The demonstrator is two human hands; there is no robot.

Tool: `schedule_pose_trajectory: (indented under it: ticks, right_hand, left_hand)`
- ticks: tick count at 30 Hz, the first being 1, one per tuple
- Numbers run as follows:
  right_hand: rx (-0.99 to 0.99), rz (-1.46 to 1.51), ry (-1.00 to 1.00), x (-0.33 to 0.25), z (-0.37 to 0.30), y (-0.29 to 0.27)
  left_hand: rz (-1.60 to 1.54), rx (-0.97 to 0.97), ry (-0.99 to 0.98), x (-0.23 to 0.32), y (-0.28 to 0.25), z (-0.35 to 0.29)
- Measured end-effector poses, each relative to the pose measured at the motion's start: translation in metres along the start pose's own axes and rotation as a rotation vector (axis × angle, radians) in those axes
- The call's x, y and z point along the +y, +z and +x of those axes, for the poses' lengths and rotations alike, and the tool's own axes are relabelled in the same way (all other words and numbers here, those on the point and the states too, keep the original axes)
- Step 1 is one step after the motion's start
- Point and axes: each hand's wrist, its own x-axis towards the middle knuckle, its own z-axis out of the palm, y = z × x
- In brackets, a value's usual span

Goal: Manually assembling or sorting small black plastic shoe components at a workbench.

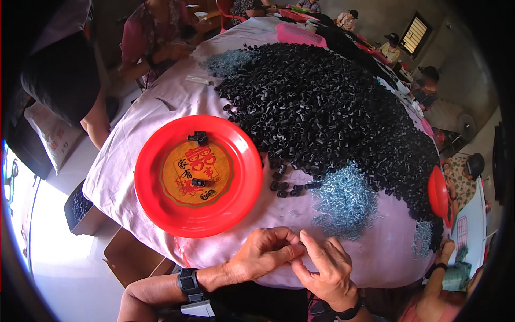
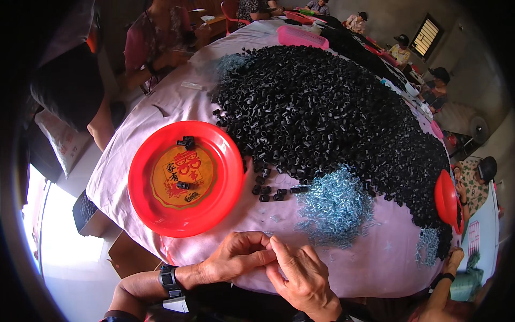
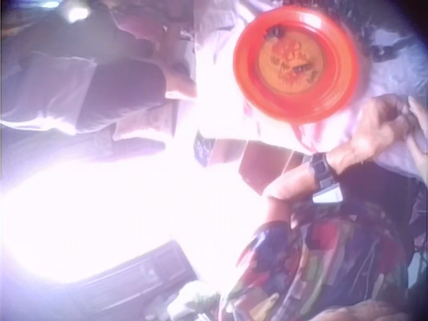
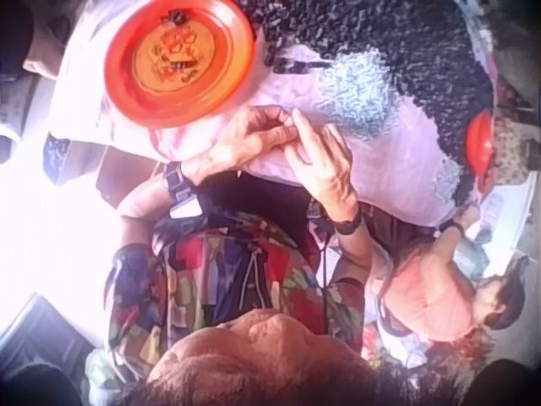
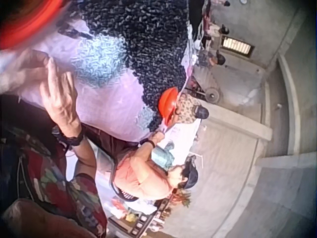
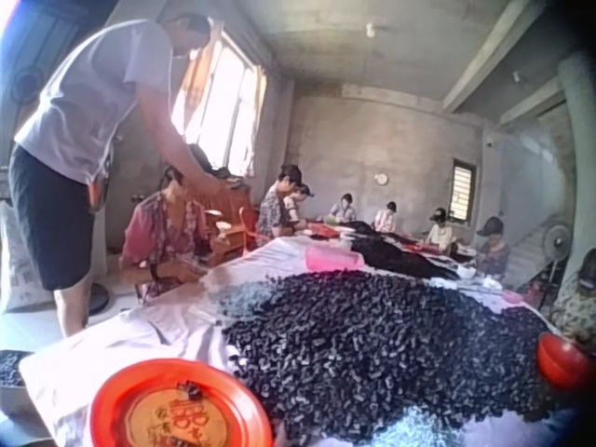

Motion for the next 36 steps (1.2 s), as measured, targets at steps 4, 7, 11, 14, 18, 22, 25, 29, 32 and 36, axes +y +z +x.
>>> schedule_pose_trajectory:
  ticks: [4, 7, 11, 14, 18, 22, 25, 29, 32, 36]
  right_hand:
    - [0.011, 0.042, 0.031, 0.001, 0.000, 0.001]
    - [0.007, 0.136, 0.109, 0.006, 0.006, 0.002]
    - [-0.019, 0.188, 0.081, 0.011, 0.010, 0.005]
    - [-0.025, 0.187, 0.050, 0.016, 0.011, 0.006]
    - [-0.041, 0.121, 0.003, 0.024, 0.013, 0.003]
    - [-0.092, 0.121, -0.019, 0.025, 0.012, 0.001]
    - [-0.123, 0.141, -0.032, 0.026, 0.010, 0.002]
    - [-0.144, 0.187, -0.042, 0.032, 0.012, 0.005]
    - [-0.158, 0.219, -0.076, 0.032, 0.014, 0.002]
    - [-0.172, 0.202, -0.099, 0.036, 0.016, 0.006]
  left_hand:
    - [-0.169, -0.044, -0.027, 0.000, -0.003, 0.000]
    - [-0.224, -0.095, -0.040, 0.001, -0.002, -0.001]
    - [-0.342, -0.094, -0.022, -0.005, -0.004, -0.001]
    - [-0.286, -0.084, -0.086, -0.003, -0.006, -0.001]
    - [-0.316, -0.107, -0.177, 0.002, -0.010, -0.003]
    - [-0.290, -0.213, -0.221, 0.001, -0.015, -0.005]
    - [-0.272, -0.214, -0.248, 0.002, -0.015, -0.005]
    - [-0.228, -0.195, -0.240, 0.005, -0.013, -0.005]
    - [-0.263, -0.166, -0.235, 0.007, -0.009, -0.009]
    - [-0.289, -0.125, -0.239, 0.007, -0.008, -0.008]
